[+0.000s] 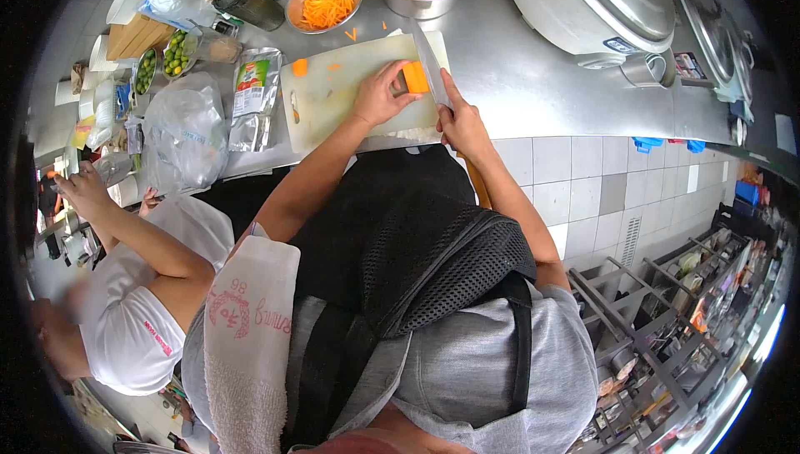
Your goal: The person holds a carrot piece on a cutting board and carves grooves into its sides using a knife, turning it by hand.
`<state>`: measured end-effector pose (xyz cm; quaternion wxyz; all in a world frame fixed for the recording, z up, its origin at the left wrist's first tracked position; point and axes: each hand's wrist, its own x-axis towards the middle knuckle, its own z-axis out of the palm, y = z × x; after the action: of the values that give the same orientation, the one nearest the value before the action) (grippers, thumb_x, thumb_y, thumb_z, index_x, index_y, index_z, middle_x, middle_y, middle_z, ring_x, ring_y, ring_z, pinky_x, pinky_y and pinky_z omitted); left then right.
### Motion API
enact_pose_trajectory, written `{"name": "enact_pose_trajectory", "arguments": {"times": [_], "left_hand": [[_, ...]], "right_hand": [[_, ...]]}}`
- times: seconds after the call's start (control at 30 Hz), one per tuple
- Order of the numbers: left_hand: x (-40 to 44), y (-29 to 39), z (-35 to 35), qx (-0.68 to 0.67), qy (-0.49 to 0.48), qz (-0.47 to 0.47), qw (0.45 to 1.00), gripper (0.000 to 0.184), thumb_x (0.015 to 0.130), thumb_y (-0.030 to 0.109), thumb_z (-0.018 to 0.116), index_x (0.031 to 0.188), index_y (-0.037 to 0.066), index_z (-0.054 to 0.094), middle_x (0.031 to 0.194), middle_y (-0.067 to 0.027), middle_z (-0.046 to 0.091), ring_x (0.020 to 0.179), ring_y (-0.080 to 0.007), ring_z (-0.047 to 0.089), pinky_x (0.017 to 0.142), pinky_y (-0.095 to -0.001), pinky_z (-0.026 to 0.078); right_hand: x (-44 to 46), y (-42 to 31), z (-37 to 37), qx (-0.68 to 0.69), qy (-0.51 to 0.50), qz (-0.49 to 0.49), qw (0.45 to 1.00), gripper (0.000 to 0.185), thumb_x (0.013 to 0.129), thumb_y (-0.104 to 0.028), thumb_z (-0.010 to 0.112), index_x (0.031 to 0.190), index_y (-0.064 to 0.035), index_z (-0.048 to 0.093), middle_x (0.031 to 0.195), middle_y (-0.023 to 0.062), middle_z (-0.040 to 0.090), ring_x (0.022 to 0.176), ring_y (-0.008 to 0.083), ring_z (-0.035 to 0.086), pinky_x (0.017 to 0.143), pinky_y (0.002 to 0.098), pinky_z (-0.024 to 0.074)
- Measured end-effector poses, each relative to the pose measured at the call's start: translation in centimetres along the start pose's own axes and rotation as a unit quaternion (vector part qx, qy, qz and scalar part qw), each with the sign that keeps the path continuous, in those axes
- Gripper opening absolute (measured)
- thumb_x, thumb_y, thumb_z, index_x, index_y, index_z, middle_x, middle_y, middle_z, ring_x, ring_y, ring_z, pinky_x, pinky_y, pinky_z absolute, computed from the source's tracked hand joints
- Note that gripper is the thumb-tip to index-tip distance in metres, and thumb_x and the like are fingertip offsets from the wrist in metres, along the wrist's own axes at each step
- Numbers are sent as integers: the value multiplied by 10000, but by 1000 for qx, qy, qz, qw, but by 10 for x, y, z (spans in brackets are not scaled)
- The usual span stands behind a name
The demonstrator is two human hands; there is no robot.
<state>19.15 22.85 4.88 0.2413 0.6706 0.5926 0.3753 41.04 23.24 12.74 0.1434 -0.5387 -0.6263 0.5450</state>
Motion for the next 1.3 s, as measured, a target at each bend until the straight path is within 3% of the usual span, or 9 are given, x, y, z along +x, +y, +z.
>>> {"name": "enact_pose_trajectory", "arguments": {"times": [0.37, 1.03, 1.3], "left_hand": [[0, 1, -1, -5, -5, -7, 1000, 753, 747, 332, 931, 1375, 82, 600, 1099, -82, 692, 754, -213, 630, 700, -361, 556], [3, 4, -3, 9, -4, 4, 1000, 733, 765, 371, 906, 1367, 96, 590, 1047, -62, 678, 758, -217, 638, 694, -378, 563], [1, 0, -2, 14, -20, -11, 1000, 769, 770, 360, 900, 1406, 75, 574, 1093, -85, 690, 792, -238, 655, 741, -401, 567]], "right_hand": [[-22, 0, -6, -12, -15, 7, 1000, 706, 1056, -50, 529, 1688, -234, 272, 697, 107, 672, 509, 168, 625, 542, 354, 560], [-5, 14, 4, 89, -30, 12, 995, 716, 1063, -57, 532, 1698, -227, 247, 690, 46, 625, 519, 119, 592, 518, 305, 533], [0, 19, -1, 91, -42, -32, 994, 713, 1054, -38, 531, 1694, -203, 260, 700, 68, 642, 503, 134, 592, 520, 316, 537]]}}
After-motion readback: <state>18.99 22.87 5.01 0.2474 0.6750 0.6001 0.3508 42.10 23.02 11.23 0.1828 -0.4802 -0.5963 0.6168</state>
